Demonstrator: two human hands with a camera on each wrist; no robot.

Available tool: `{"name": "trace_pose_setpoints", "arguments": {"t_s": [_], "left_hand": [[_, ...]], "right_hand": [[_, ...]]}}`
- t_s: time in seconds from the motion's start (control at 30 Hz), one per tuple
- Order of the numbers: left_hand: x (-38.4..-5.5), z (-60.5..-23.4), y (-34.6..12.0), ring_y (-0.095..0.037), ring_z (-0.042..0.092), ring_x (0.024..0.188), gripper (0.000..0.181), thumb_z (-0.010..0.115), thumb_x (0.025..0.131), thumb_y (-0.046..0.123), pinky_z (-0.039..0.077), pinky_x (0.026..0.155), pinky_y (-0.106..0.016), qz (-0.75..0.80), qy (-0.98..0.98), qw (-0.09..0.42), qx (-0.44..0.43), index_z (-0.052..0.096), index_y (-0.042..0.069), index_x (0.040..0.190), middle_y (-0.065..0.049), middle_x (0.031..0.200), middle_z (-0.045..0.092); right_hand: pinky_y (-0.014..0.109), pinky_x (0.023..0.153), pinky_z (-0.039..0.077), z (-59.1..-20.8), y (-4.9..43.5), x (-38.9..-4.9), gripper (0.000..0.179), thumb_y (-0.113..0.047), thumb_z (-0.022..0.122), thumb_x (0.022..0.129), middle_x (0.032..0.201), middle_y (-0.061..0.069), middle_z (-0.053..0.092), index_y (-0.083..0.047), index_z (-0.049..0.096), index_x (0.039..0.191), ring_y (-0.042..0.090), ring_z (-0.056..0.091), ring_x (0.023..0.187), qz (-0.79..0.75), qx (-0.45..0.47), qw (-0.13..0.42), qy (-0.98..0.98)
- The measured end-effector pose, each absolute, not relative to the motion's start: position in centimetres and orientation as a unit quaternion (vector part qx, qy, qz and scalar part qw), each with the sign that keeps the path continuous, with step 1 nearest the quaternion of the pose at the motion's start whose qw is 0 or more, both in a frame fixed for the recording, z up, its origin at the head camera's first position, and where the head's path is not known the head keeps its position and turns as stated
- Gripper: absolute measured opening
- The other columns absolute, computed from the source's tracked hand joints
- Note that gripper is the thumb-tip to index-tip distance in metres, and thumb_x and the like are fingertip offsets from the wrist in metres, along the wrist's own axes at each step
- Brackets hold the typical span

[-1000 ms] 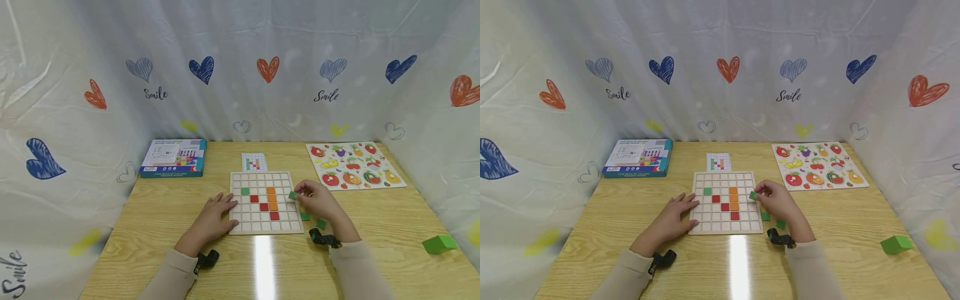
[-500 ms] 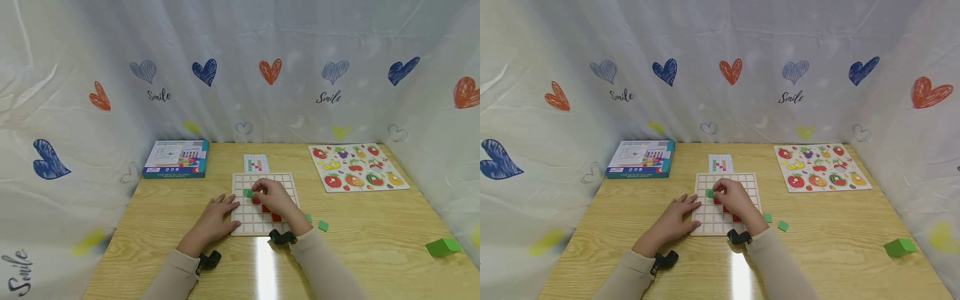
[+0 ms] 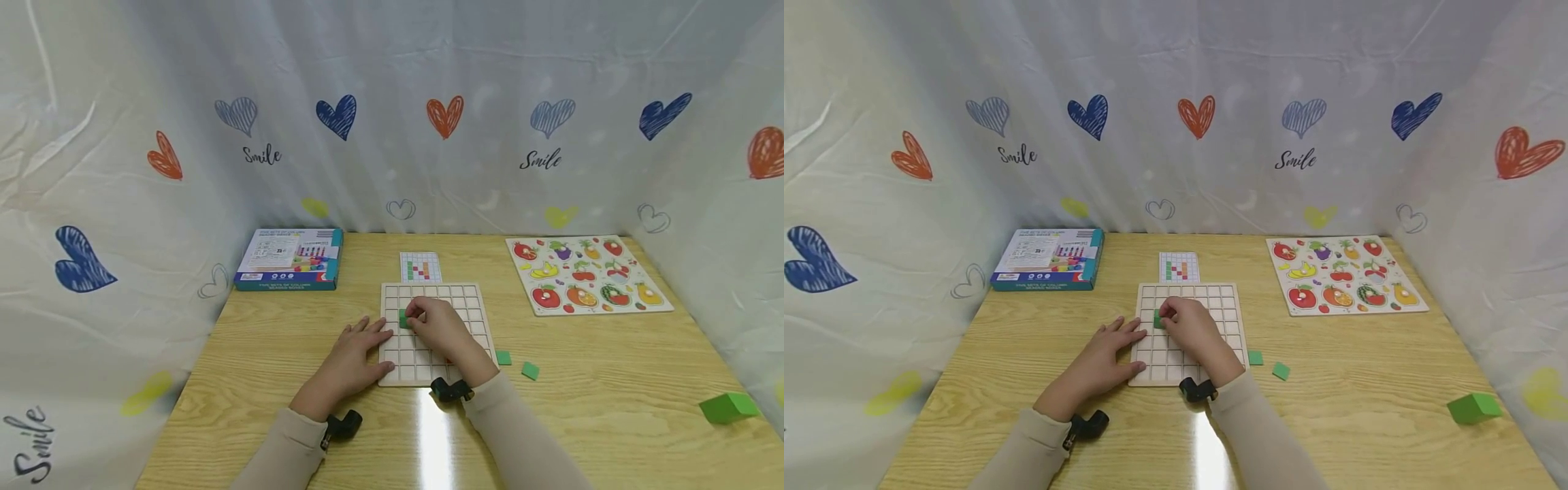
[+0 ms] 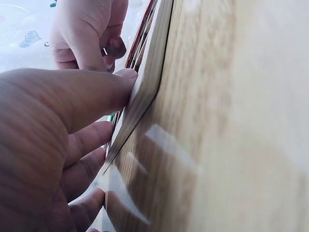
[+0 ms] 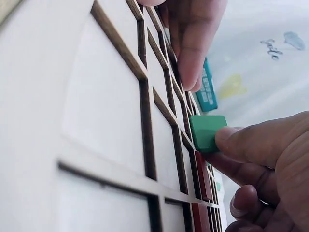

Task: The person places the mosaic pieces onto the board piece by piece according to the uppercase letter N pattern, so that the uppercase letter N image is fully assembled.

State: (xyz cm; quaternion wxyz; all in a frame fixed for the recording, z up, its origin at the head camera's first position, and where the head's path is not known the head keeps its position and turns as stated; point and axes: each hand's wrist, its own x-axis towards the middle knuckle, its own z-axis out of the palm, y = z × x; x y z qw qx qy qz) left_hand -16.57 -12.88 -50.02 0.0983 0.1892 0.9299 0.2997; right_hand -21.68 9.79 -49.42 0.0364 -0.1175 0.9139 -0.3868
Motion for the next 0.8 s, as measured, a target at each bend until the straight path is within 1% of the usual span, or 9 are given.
{"name": "trace_pose_setpoints", "arguments": {"t_s": [0.07,0.13,0.27,0.4,0.6,0.7,0.8], "left_hand": [[-16.55,-49.96,-12.88,-0.038,0.025,0.168,0.063,0.081,0.098,0.036,0.014,0.137,-0.065,0.299,0.93,0.101,0.188,0.063,0.019,0.156,-0.001,0.173,0.045],[-16.54,-49.94,-12.89,-0.039,0.025,0.168,0.063,0.082,0.098,0.036,0.014,0.136,-0.066,0.3,0.93,0.101,0.189,0.064,0.018,0.156,-0.002,0.173,0.046],[-16.55,-49.99,-12.89,-0.038,0.025,0.168,0.063,0.082,0.098,0.036,0.014,0.137,-0.066,0.301,0.93,0.101,0.187,0.064,0.018,0.156,-0.002,0.173,0.045],[-16.6,-50.13,-12.88,-0.037,0.024,0.168,0.062,0.081,0.098,0.036,0.013,0.137,-0.065,0.304,0.93,0.099,0.184,0.064,0.019,0.156,-0.001,0.173,0.045],[-16.68,-50.31,-12.89,-0.038,0.025,0.168,0.062,0.082,0.098,0.037,0.014,0.137,-0.065,0.303,0.929,0.094,0.187,0.064,0.019,0.155,-0.001,0.173,0.046],[-16.68,-50.35,-12.9,-0.038,0.026,0.168,0.062,0.081,0.098,0.037,0.014,0.137,-0.065,0.302,0.93,0.093,0.189,0.065,0.018,0.155,-0.001,0.173,0.046],[-16.64,-50.34,-12.91,-0.038,0.026,0.168,0.062,0.082,0.098,0.037,0.014,0.137,-0.065,0.304,0.929,0.093,0.188,0.065,0.018,0.154,-0.001,0.172,0.047]], "right_hand": [[0.036,0.079,0.056,-49.39,9.86,-21.65,0.002,-0.018,0.077,0.102,0.093,-0.006,0.074,-0.017,0.076,0.102,0.012,0.064,0.08,-0.387,-0.119,0.042,0.913],[0.036,0.08,0.056,-49.34,9.91,-21.6,0.004,-0.02,0.077,0.102,0.094,-0.006,0.074,-0.016,0.075,0.102,0.013,0.064,0.082,-0.389,-0.122,0.049,0.912],[0.036,0.08,0.055,-49.34,10.02,-21.57,0.005,-0.021,0.077,0.103,0.097,-0.006,0.074,-0.017,0.075,0.1,0.013,0.063,0.083,-0.387,-0.135,0.059,0.91],[0.037,0.081,0.055,-49.42,10.1,-21.66,0.003,-0.017,0.077,0.102,0.1,-0.004,0.072,-0.017,0.075,0.1,0.015,0.062,0.085,-0.381,-0.15,0.058,0.911],[0.04,0.088,0.059,-49.19,10.03,-21.54,0.004,-0.011,0.078,0.101,0.106,-0.001,0.07,-0.015,0.078,0.103,0.016,0.064,0.093,-0.355,-0.164,0.05,0.919],[0.04,0.088,0.058,-49.01,9.94,-21.41,0.005,-0.011,0.078,0.1,0.104,-0.001,0.069,-0.013,0.079,0.104,0.016,0.063,0.093,-0.336,-0.169,0.048,0.925],[0.038,0.085,0.057,-48.9,9.82,-21.28,0.004,-0.011,0.079,0.1,0.101,-0.002,0.068,-0.013,0.079,0.102,0.015,0.06,0.09,-0.319,-0.175,0.041,0.931]]}}
